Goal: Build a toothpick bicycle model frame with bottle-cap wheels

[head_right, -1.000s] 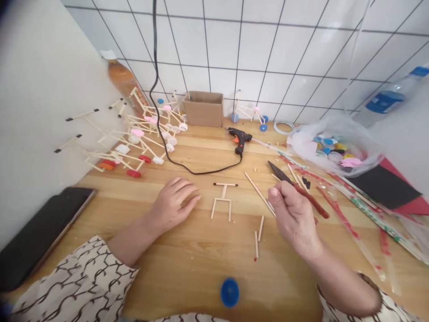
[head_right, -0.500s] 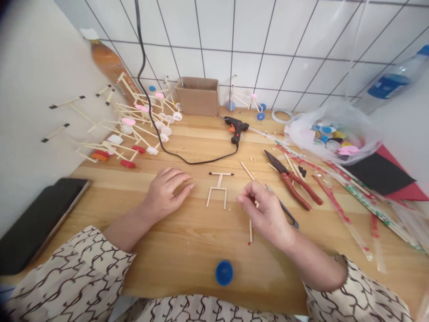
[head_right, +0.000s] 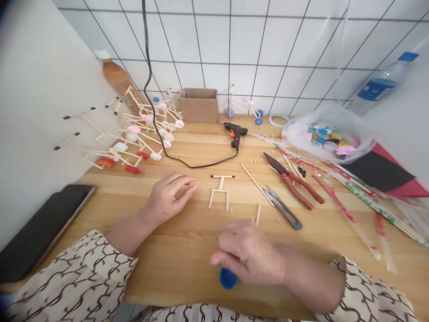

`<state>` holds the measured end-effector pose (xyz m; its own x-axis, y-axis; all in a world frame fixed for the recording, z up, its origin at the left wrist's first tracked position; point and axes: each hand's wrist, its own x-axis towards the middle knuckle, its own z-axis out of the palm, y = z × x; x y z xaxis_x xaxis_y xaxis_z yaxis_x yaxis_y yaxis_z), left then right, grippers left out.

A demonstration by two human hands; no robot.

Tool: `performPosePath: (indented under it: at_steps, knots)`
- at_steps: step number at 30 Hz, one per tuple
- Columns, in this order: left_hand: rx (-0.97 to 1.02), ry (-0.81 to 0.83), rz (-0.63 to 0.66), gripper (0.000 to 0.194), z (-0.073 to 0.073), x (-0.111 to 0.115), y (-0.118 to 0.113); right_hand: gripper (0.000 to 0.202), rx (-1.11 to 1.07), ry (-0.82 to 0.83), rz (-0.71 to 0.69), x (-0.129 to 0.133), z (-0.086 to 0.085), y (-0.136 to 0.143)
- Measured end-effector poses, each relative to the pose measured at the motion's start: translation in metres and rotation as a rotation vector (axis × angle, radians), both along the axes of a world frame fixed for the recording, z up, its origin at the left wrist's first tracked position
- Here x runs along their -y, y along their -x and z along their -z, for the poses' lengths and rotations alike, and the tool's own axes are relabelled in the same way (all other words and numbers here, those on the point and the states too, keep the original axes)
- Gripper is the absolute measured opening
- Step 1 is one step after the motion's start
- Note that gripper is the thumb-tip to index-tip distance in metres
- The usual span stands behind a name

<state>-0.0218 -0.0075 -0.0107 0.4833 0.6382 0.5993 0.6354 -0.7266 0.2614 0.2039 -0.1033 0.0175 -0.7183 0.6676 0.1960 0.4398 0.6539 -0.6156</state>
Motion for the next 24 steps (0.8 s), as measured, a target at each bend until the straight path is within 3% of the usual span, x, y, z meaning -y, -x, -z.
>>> performPosePath:
  at_steps: [8, 14, 24]
  knots:
    - [0.007, -0.005, 0.002, 0.012, 0.001, -0.003, 0.002, 0.047, 0.182, -0.1, -0.125, 0.011, 0.007, 0.005]
    - [-0.003, 0.015, 0.021, 0.012, 0.001, -0.004, 0.002, 0.037, 0.312, -0.12, -0.219, 0.01, 0.007, 0.004]
    - [-0.034, 0.076, 0.098, 0.012, 0.001, 0.006, -0.008, 0.014, 0.366, -0.136, -0.176, 0.007, 0.01, 0.003]
